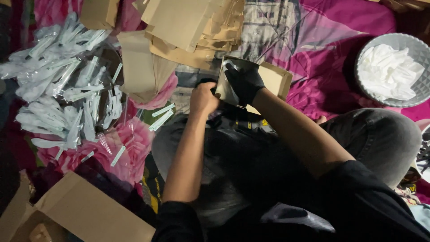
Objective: Folding small cardboard boxes and placing individually wrapped plastic forks inside them for packaging.
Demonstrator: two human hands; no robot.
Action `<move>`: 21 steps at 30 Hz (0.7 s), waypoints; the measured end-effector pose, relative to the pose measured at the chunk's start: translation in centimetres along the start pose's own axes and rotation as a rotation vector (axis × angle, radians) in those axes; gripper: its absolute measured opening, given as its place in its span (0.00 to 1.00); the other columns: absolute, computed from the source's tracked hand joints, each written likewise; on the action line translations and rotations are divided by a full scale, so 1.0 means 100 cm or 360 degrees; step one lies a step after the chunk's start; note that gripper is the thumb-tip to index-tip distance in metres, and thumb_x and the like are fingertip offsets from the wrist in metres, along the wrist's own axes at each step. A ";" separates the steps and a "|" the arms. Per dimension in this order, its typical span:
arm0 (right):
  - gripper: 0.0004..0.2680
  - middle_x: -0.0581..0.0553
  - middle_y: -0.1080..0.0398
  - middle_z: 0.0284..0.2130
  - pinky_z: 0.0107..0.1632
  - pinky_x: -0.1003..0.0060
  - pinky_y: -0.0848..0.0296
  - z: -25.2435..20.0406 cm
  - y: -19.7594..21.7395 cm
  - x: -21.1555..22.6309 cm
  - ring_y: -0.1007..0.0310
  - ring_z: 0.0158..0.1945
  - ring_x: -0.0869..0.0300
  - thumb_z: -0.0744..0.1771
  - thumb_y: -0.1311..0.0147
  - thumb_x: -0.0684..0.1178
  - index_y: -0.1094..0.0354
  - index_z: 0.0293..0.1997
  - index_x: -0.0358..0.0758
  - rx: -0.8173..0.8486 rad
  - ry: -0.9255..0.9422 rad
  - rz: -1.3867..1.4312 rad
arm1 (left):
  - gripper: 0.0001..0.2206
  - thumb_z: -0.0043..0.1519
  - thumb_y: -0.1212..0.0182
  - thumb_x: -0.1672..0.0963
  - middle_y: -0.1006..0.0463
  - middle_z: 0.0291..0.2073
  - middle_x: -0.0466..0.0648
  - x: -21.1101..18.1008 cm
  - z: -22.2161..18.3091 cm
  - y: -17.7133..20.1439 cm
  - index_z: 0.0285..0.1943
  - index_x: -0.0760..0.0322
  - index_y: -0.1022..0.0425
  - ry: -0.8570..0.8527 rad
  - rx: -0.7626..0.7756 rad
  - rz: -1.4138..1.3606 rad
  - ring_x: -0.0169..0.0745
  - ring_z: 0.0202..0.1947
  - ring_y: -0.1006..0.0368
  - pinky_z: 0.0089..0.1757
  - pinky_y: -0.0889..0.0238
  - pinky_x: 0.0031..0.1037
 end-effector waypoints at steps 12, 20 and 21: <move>0.20 0.57 0.23 0.43 0.50 0.56 0.21 0.029 -0.019 -0.043 0.21 0.49 0.55 0.60 0.41 0.57 0.28 0.58 0.68 -0.0170 -0.0106 0.0203 | 0.14 0.59 0.39 0.52 0.17 0.46 0.59 0.033 0.024 -0.019 0.52 0.51 0.16 0.0240 -0.0060 -0.0120 0.66 0.53 0.23 0.52 0.26 0.46; 0.22 0.34 0.27 0.39 0.39 0.48 0.27 0.081 -0.083 -0.025 0.25 0.44 0.39 0.66 0.45 0.43 0.40 0.71 0.44 -0.0533 0.0389 0.0496 | 0.14 0.59 0.48 0.55 0.15 0.30 0.53 0.025 0.003 -0.011 0.44 0.56 0.15 0.0216 -0.0043 -0.0507 0.56 0.41 0.17 0.45 0.24 0.43; 0.22 0.35 0.27 0.38 0.39 0.48 0.27 0.076 -0.084 -0.016 0.24 0.44 0.40 0.66 0.45 0.43 0.39 0.70 0.44 -0.0552 0.0444 0.0472 | 0.14 0.60 0.48 0.56 0.16 0.33 0.59 0.029 0.006 -0.015 0.45 0.61 0.15 0.0234 -0.0047 -0.0649 0.60 0.41 0.18 0.42 0.23 0.43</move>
Point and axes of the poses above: each hand's wrist, its own z-axis towards the middle knuckle, its own y-axis out of the back of the hand, x = y × z, the point moved 6 cm from there along z, towards the middle knuckle
